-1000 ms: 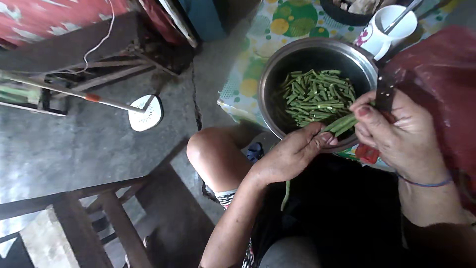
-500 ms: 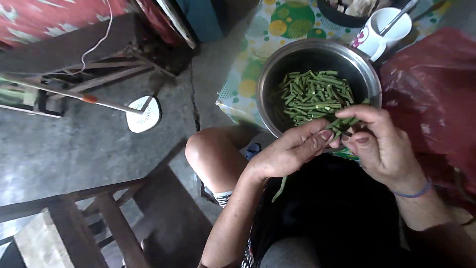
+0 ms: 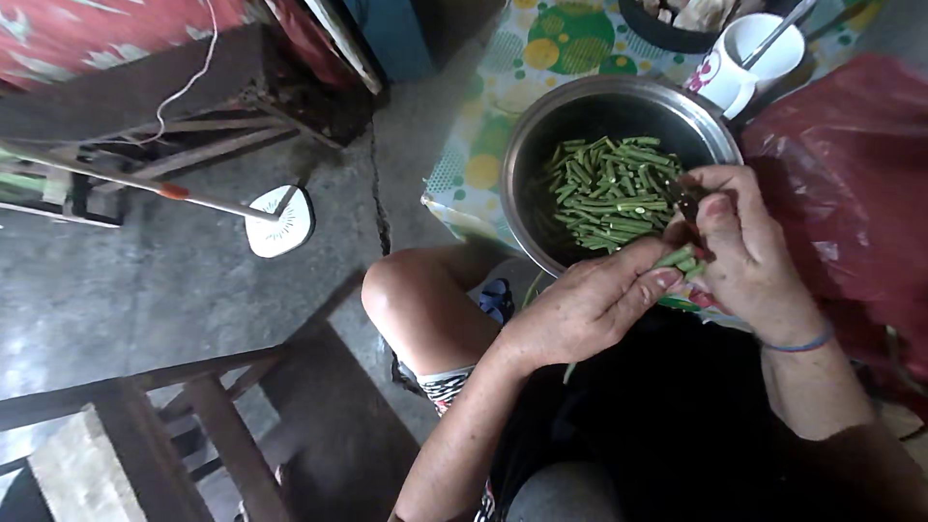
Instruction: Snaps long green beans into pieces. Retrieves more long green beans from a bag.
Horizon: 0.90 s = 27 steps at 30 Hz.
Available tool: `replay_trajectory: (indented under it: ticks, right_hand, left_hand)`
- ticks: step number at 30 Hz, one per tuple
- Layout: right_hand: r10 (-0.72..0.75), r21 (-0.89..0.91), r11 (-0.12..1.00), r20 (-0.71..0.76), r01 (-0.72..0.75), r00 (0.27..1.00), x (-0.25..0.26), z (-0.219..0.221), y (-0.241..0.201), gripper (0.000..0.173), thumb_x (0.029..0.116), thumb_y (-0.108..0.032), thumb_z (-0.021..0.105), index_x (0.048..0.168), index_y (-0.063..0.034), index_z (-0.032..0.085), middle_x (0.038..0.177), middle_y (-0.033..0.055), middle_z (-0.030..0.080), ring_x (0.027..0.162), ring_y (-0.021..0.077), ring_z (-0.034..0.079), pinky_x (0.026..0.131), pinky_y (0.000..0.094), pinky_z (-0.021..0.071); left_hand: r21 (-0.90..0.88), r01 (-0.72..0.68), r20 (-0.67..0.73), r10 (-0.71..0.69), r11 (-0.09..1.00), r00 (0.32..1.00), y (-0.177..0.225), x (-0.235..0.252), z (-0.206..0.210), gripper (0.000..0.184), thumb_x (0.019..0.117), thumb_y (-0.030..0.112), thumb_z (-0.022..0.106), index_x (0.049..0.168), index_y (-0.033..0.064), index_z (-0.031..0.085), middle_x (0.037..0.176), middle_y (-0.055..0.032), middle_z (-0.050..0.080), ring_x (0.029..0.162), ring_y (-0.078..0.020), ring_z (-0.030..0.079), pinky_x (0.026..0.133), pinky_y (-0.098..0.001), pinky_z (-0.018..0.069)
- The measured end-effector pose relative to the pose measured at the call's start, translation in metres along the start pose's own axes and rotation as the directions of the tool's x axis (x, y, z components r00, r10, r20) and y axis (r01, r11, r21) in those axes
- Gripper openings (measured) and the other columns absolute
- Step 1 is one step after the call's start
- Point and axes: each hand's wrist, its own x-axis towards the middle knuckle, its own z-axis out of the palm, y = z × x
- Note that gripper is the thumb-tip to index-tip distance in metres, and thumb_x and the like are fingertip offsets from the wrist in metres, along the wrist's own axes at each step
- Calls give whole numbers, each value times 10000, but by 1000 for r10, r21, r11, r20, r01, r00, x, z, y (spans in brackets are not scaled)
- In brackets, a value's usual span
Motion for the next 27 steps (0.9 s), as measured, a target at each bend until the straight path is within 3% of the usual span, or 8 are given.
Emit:
replay_trajectory:
  ticks: [3, 6, 8, 15, 18, 21, 24, 27]
  right_hand:
    - [-65, 129, 990, 69, 56, 995, -3, -2, -5, 535, 1065, -516, 438, 1442, -137, 460, 844, -103, 584, 566, -79, 479, 486, 105, 437]
    - [-135, 216, 969, 42, 123, 990, -7, 2, -9, 145, 1040, -273, 590, 1117, -152, 610, 811, -155, 583, 594, -106, 477, 529, 72, 425]
    - [-98, 250, 964, 16, 91, 995, -8, 2, -9, 60, 1027, -243, 615, 1045, -185, 614, 753, -178, 560, 554, -109, 452, 498, 69, 403]
    - [-14, 282, 959, -71, 34, 997, -3, -12, -14, 45, 1024, -254, 620, 1054, -222, 610, 664, -173, 515, 470, -66, 431, 421, 102, 397]
    - [-14, 298, 954, -89, 40, 996, 1, -12, -12, 34, 1025, -240, 616, 1052, -222, 607, 687, -176, 530, 471, -70, 431, 420, 93, 395]
    - [-59, 194, 978, -79, 73, 995, 1, -16, -7, 239, 1062, -349, 532, 1216, -170, 569, 763, -150, 529, 533, -71, 447, 456, 96, 393]
    - [-141, 72, 987, -42, 144, 989, -3, -22, -11, 605, 1073, -588, 311, 1494, -156, 354, 762, -99, 551, 531, -32, 453, 430, 137, 383]
    - [-281, -74, 956, 65, 285, 958, -13, -18, -17, 550, 1103, -489, 330, 1582, -219, 340, 744, -37, 557, 589, -1, 502, 519, 165, 443]
  left_hand:
    - [94, 104, -41, -101, 990, 994, -2, 2, 0, 271, 1089, 173, 414, 1058, -5, 616, 808, -31, 583, 726, -59, 557, 682, -231, 480]
    - [77, 164, -27, -163, 983, 986, 2, 5, 2, 254, 1090, 194, 439, 1079, 8, 611, 796, -15, 574, 716, -43, 553, 674, -213, 476]
    - [14, 197, 11, -197, 980, 980, 3, 6, 1, 264, 1090, 208, 432, 1094, 8, 604, 777, 15, 541, 688, -12, 516, 655, -181, 450]
    - [-169, 158, 125, -138, 973, 983, -2, -1, -8, 293, 1100, 174, 385, 1126, -28, 594, 756, 37, 580, 707, 5, 564, 699, -175, 498]
    - [-120, 189, 77, -181, 975, 980, -1, 0, -7, 279, 1097, 177, 386, 1092, -1, 600, 728, 57, 496, 638, 22, 486, 613, -148, 442]
    - [-82, 239, 0, -239, 968, 971, 0, 1, -4, 274, 1102, 189, 369, 1004, 51, 585, 680, 73, 418, 570, 18, 394, 539, -150, 354]
    - [-236, 291, -10, -302, 927, 953, -1, 2, -8, 281, 1106, 187, 340, 991, 68, 567, 656, 83, 391, 537, 19, 363, 502, -140, 323]
    - [-373, 279, 57, -278, 885, 959, 0, 4, -11, 279, 1105, 181, 314, 976, 85, 542, 661, 94, 397, 545, 29, 376, 506, -125, 328]
